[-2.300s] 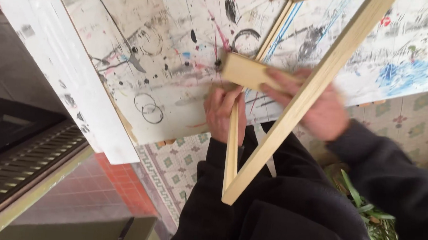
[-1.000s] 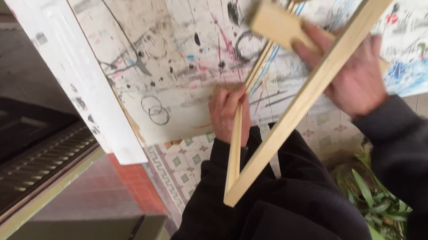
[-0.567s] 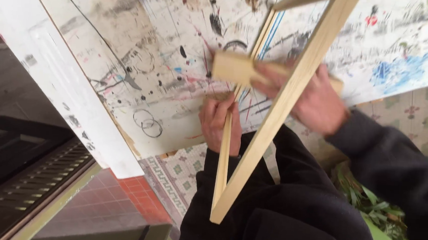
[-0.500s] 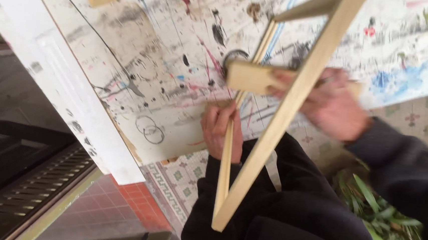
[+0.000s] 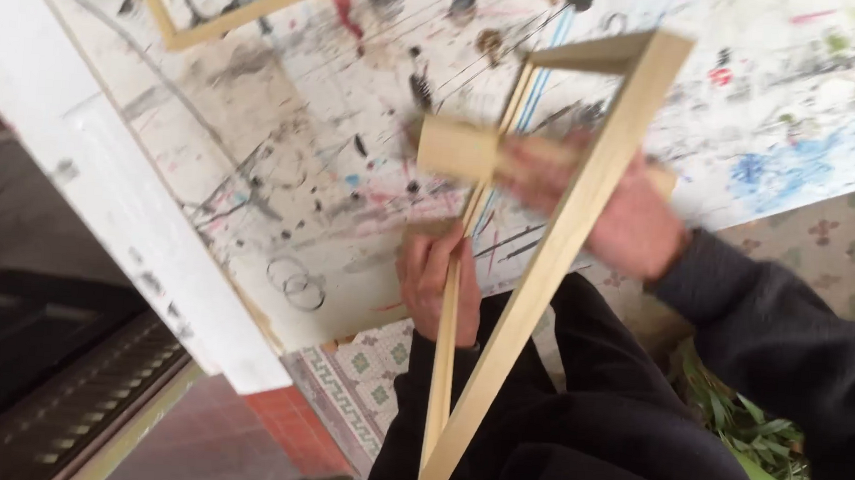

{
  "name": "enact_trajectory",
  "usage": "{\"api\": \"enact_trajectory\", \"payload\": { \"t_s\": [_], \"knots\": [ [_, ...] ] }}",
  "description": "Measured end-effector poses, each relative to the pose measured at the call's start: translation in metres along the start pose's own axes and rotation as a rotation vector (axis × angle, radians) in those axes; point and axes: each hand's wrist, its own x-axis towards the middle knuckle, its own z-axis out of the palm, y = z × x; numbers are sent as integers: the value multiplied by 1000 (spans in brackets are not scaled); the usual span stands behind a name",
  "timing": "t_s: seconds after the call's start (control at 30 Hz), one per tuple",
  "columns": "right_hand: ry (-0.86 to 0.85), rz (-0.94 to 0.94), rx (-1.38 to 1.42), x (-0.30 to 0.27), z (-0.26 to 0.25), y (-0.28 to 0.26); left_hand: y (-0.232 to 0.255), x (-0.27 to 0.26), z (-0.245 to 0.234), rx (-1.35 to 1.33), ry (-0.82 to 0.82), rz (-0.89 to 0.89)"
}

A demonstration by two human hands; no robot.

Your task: Sanding the edges and surfaces of a small wooden picture frame on a workbench.

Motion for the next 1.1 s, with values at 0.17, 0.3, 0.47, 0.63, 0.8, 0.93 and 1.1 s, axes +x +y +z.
{"api": "enact_trajectory", "payload": {
  "t_s": [0.17,0.3,0.47,0.63,0.8,0.93,1.1],
  "knots": [
    [-145,15,144,11,-20,11,-3,-2,-4,41,81,-6],
    [-39,-33,-315,-7,-8,6,-1,4,-1,-16,36,30],
    [-12,29,35,3,0,16,-5,-4,-5,67,34,-42],
    [5,-48,-165,-16,-10,20,-4,3,0,29,58,20],
    [9,-43,-375,-22,13,22,-7,-9,-4,42,10,2],
    [-1,-125,-405,-5,-17,26,-3,7,-1,44,87,-1],
    [-69,-47,-248,-23,1,20,-1,-2,-2,-7,27,-4]
  ]
}}
